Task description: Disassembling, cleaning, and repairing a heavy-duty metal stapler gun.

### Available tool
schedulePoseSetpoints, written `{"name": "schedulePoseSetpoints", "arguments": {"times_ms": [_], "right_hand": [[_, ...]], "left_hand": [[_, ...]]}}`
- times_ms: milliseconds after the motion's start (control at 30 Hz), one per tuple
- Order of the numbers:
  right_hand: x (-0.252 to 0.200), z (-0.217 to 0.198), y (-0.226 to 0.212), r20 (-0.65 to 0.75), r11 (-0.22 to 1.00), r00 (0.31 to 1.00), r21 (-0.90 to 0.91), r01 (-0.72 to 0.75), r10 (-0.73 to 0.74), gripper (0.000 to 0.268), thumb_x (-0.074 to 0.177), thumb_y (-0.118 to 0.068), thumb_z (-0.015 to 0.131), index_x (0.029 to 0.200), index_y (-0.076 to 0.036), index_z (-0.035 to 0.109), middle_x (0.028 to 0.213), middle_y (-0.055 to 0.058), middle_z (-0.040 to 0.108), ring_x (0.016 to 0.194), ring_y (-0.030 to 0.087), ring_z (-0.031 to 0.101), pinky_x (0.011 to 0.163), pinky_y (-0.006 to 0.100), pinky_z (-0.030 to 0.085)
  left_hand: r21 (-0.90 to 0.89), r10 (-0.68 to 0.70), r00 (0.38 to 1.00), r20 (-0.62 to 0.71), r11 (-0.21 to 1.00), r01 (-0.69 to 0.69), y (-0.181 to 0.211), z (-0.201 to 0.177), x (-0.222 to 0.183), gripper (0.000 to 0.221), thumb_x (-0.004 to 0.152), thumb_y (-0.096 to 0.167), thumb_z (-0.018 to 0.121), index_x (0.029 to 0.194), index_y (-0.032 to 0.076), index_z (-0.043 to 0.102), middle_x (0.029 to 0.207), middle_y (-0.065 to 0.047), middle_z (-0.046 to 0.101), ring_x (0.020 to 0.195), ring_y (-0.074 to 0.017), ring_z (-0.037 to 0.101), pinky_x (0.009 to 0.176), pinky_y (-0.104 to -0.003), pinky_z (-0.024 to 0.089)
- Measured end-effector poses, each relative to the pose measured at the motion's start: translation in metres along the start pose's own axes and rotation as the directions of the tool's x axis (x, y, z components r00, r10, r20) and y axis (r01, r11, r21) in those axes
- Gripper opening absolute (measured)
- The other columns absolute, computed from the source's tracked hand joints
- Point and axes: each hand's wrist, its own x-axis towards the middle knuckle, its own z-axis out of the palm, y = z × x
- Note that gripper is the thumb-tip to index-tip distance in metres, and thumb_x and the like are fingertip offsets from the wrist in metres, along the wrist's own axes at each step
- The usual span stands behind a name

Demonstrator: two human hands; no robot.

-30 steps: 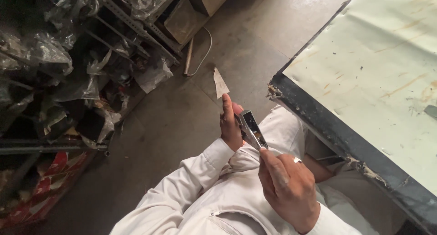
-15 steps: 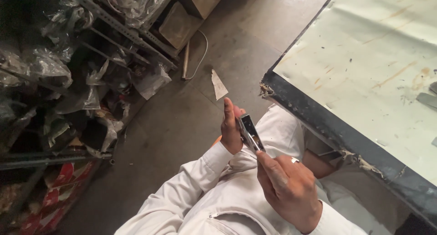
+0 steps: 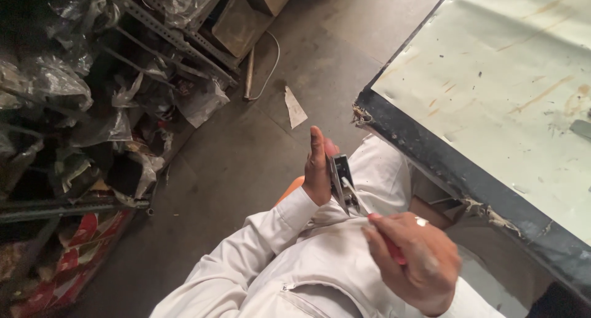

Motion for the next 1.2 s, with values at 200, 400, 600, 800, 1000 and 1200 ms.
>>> {"name": "schedulePoseSetpoints", "arguments": {"times_ms": [200, 400, 600, 800, 1000, 1200], "right_hand": [[0.008, -0.011, 0.026, 0.012, 0.983, 0.985, -0.063, -0.172, 0.173, 0.011, 0.093, -0.009, 0.077, 0.096, -0.001, 0.07, 0.076, 0.009, 0.072, 0.062, 0.012, 0.069, 0.056, 0.024, 0.05], [0.032, -0.003, 0.034, 0.112, 0.957, 0.951, -0.019, -0.288, 0.288, 0.011, 0.098, -0.01, 0.074, 0.092, -0.002, 0.07, 0.069, 0.006, 0.07, 0.057, 0.009, 0.066, 0.054, 0.024, 0.048], [0.051, 0.004, 0.042, 0.21, 0.935, 0.921, 0.059, -0.349, 0.33, 0.014, 0.1, -0.012, 0.072, 0.092, -0.002, 0.069, 0.072, 0.005, 0.072, 0.063, 0.008, 0.069, 0.057, 0.022, 0.052], [0.066, 0.003, 0.039, 0.257, 0.964, 0.93, -0.067, -0.256, 0.265, 0.018, 0.096, -0.017, 0.076, 0.089, -0.002, 0.07, 0.068, 0.007, 0.069, 0.058, 0.012, 0.067, 0.055, 0.026, 0.05], [0.081, -0.002, 0.035, 0.348, 0.951, 0.885, -0.126, -0.282, 0.308, 0.02, 0.094, -0.021, 0.076, 0.086, -0.003, 0.071, 0.059, 0.007, 0.065, 0.046, 0.013, 0.062, 0.046, 0.029, 0.047], [0.081, -0.004, 0.034, 0.39, 0.916, 0.829, -0.149, -0.372, 0.4, 0.021, 0.093, -0.022, 0.075, 0.083, -0.003, 0.071, 0.054, 0.006, 0.065, 0.038, 0.013, 0.062, 0.041, 0.029, 0.044]], "left_hand": [[-0.179, -0.271, 0.962, -0.032, 0.949, 0.261, 0.005, 0.003, -0.004, 0.065, 0.087, 0.085, 0.042, 0.07, 0.022, 0.044, 0.066, 0.008, 0.04, 0.057, -0.0055, 0.039, 0.05, -0.026, 0.032], [-0.208, -0.361, 0.932, 0.022, 0.91, 0.358, 0.001, 0.001, -0.004, 0.065, 0.086, 0.087, 0.044, 0.066, 0.026, 0.037, 0.061, 0.011, 0.032, 0.05, -0.0041, 0.031, 0.041, -0.026, 0.024], [-0.159, -0.356, 0.934, 0.015, 0.922, 0.354, 0.005, 0.001, -0.004, 0.067, 0.082, 0.089, 0.044, 0.065, 0.025, 0.037, 0.059, 0.01, 0.034, 0.048, -0.0051, 0.033, 0.039, -0.027, 0.025], [-0.146, -0.373, 0.928, 0.006, 0.918, 0.37, 0.002, 0.0, 0.0, 0.067, 0.082, 0.089, 0.044, 0.066, 0.024, 0.044, 0.06, 0.008, 0.039, 0.049, -0.006, 0.037, 0.041, -0.027, 0.029], [-0.114, -0.395, 0.918, -0.04, 0.915, 0.388, 0.004, 0.003, -0.002, 0.069, 0.082, 0.088, 0.043, 0.068, 0.021, 0.05, 0.061, 0.007, 0.045, 0.052, -0.0067, 0.042, 0.045, -0.026, 0.036], [-0.148, -0.362, 0.932, -0.021, 0.923, 0.355, 0.0, 0.004, 0.001, 0.068, 0.086, 0.087, 0.044, 0.065, 0.022, 0.044, 0.059, 0.008, 0.042, 0.048, -0.0063, 0.039, 0.042, -0.026, 0.032]]}}
